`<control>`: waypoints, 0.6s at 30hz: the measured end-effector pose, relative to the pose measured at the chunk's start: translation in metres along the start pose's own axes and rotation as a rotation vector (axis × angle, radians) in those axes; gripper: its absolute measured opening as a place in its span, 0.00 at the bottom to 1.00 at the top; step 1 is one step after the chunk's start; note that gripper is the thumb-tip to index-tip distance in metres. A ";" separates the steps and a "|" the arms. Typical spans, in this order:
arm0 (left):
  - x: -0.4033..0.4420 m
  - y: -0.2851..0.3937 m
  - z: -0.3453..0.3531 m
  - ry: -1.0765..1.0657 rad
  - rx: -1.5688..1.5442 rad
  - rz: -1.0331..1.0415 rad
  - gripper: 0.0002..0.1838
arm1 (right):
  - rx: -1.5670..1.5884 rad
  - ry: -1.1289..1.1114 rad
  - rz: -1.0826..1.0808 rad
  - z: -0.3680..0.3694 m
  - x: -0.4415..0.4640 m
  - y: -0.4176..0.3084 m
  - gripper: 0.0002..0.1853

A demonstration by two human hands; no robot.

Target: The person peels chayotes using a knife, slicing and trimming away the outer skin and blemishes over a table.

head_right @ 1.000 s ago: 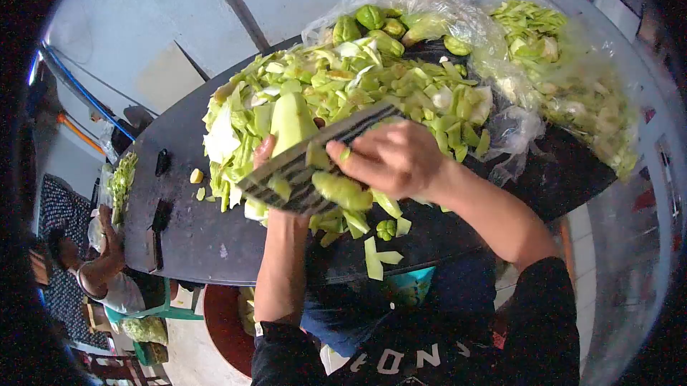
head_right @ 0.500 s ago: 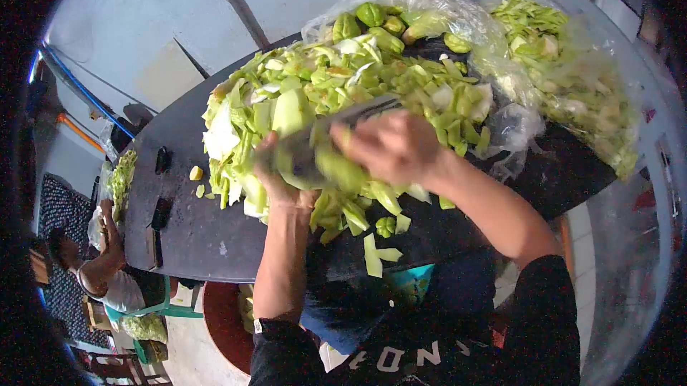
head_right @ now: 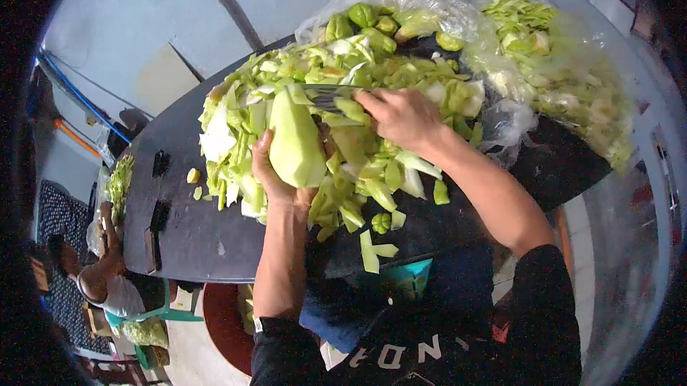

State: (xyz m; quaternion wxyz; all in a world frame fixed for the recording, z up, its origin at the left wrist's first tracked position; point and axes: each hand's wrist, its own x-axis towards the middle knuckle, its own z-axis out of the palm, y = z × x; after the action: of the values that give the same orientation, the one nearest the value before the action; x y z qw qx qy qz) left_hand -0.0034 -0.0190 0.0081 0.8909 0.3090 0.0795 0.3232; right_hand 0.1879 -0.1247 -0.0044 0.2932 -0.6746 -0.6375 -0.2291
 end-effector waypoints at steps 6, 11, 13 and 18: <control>0.006 -0.003 -0.007 0.018 -0.039 0.070 0.33 | 0.135 0.216 -0.204 -0.004 -0.003 -0.016 0.20; 0.013 -0.001 -0.019 0.026 -0.254 0.080 0.33 | 0.108 0.236 -0.421 -0.025 -0.004 -0.044 0.21; 0.018 -0.004 -0.024 -0.131 -0.483 0.072 0.34 | 0.083 0.315 -0.513 -0.018 -0.002 -0.047 0.21; 0.009 -0.005 -0.015 -0.020 -0.282 0.060 0.32 | -0.060 0.294 -0.482 -0.018 -0.004 -0.052 0.19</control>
State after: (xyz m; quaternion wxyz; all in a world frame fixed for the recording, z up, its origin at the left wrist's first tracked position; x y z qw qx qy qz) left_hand 0.0012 -0.0095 -0.0061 0.9163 0.1862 0.0153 0.3544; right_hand 0.1366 -0.1392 0.0116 0.2993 -0.4715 -0.7232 -0.4063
